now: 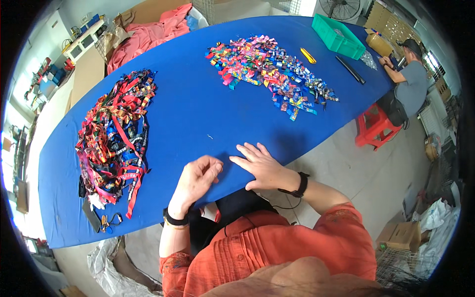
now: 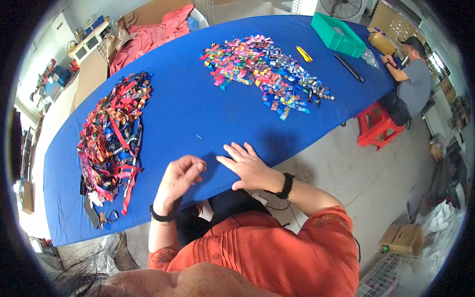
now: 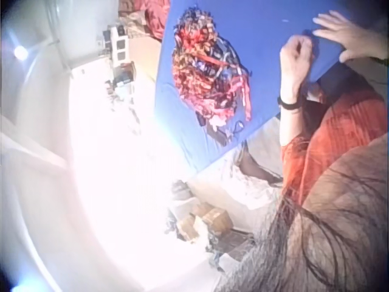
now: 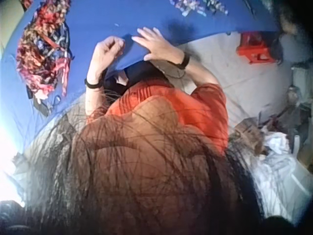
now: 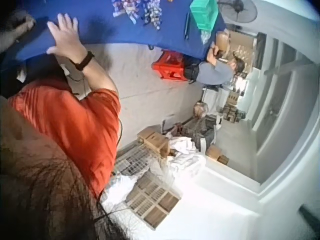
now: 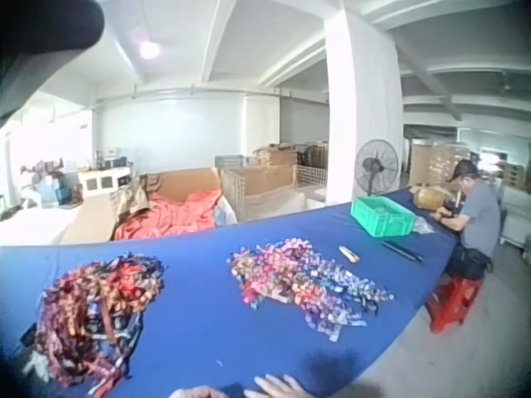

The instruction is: Manually tying decorative bows using colorful printed fabric strips at a factory workstation.

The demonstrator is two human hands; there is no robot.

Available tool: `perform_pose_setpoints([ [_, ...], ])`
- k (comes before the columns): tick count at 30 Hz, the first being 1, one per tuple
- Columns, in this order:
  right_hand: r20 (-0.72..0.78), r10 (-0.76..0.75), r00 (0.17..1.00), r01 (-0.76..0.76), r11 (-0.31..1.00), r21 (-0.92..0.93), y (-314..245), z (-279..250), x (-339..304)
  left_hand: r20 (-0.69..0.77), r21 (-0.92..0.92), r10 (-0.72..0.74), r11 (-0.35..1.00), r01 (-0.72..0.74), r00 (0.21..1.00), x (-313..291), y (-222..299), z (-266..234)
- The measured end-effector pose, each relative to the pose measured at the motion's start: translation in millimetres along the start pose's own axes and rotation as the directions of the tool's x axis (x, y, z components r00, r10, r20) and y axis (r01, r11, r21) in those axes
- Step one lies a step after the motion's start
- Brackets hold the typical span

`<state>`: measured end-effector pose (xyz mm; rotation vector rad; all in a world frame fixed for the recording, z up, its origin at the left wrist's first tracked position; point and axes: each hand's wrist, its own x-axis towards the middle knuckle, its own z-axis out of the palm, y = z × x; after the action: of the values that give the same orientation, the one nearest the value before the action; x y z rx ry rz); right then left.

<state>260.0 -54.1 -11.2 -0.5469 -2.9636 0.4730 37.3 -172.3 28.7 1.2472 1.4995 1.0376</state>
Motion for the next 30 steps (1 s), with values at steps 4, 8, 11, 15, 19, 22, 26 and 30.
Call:
perform_pose_setpoints([
  [4,-0.037,-0.027,0.999,0.025,0.999,-0.046,-17,20,12,-0.115,-0.016,-0.047,0.999,0.045,0.992,-24,-42,13],
  [8,-0.047,-0.064,0.997,0.062,0.997,-0.055,-25,33,27,-0.299,-0.055,-0.052,0.998,0.038,0.953,-33,-74,17],
  [11,-0.085,-0.091,0.992,0.086,0.994,-0.062,-31,38,31,-0.352,-0.074,0.003,0.997,-0.031,0.936,-37,-76,19],
  [15,-0.085,-0.087,0.993,0.080,0.993,-0.092,-33,41,31,-0.419,-0.237,0.025,0.962,-0.136,0.907,-39,-91,18],
  [19,-0.084,-0.085,0.993,0.075,0.991,-0.111,-32,40,30,-0.420,-0.275,0.032,0.948,-0.161,0.907,-44,-89,18],
  [22,-0.079,-0.087,0.993,0.078,0.991,-0.110,-29,40,31,-0.422,-0.281,0.025,0.947,-0.156,0.906,-48,-87,19],
  [26,-0.044,-0.162,0.986,0.157,0.982,-0.105,-27,37,37,-0.434,-0.295,0.002,0.944,-0.144,0.901,-51,-83,20],
  [30,-0.044,-0.175,0.984,0.169,0.979,-0.119,-29,37,39,-0.445,-0.289,0.025,0.942,-0.171,0.895,-51,-83,17],
])
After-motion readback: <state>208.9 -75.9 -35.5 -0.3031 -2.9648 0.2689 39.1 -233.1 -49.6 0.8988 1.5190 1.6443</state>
